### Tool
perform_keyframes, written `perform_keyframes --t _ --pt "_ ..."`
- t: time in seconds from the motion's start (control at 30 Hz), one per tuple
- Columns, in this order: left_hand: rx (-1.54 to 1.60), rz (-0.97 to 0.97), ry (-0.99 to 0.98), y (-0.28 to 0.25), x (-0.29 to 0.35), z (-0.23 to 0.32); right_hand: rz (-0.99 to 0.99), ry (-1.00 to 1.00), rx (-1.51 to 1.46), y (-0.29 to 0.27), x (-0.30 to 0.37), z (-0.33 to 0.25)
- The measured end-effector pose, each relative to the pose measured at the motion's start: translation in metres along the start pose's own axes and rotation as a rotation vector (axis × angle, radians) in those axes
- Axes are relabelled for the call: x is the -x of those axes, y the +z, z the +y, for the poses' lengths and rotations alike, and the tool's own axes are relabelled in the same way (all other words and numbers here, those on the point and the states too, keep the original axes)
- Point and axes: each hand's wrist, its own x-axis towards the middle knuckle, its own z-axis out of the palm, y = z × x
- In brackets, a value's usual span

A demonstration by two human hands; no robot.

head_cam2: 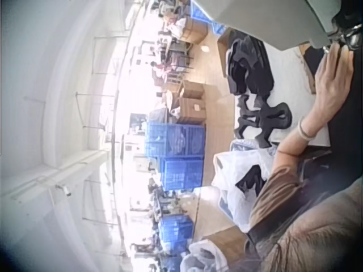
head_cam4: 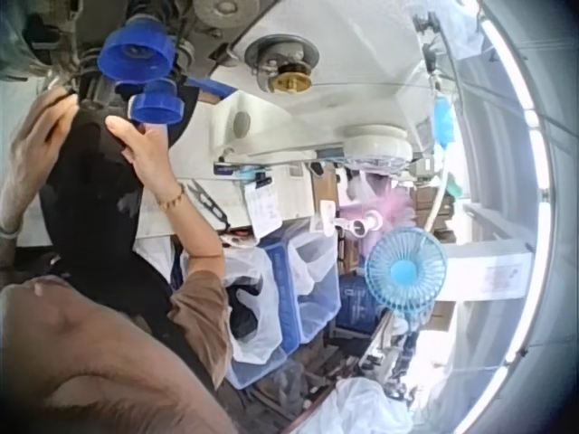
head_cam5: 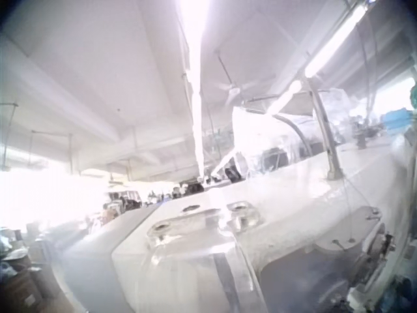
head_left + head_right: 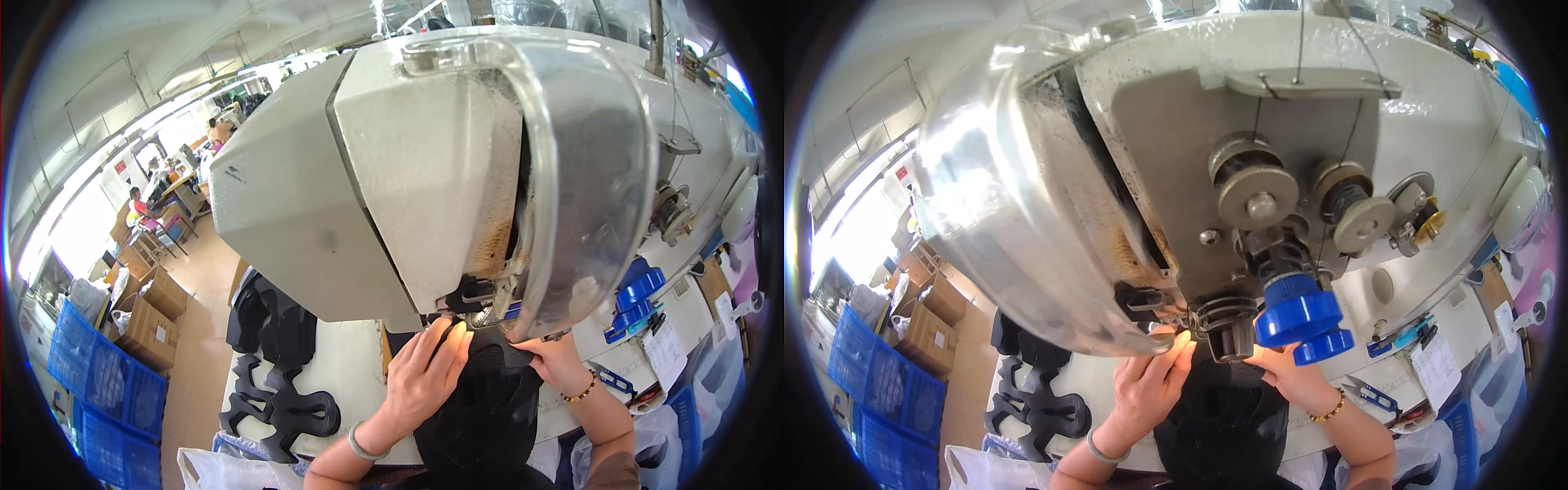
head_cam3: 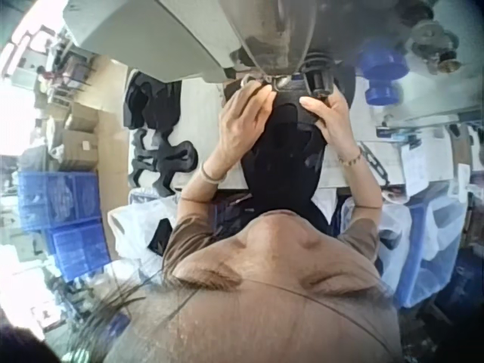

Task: The person aligns and stitches cutout shoe upper pieces together using an industrial sewing machine, guiding the materials under the needle by hand.

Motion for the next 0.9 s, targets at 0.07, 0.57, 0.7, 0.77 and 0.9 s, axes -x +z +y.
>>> perform_keyframes --t 0.07,0.57,0.7,0.77,0.9 --pt "0.002 0.002 0.003 0.004 0.000 -0.003 -0.122 -0.131 -0.259 -0.001 -0.002 0.004" --pt "-0.201 -0.097 0.020 -0.010 0.003 0.004 -0.025 -0.100 -0.281 0.024 0.010 0.002" --pt "-0.084 -0.225 0.148 -0.011 0.009 0.008 0.127 -0.230 -0.275 0.067 0.029 0.019" --pt "-0.058 -0.200 0.177 -0.006 0.008 0.003 0.109 -0.219 -0.344 0.079 0.040 0.028" --pt "-0.020 -0.201 0.251 -0.012 0.004 -0.010 -0.405 -0.005 -0.280 0.065 0.085 0.008"
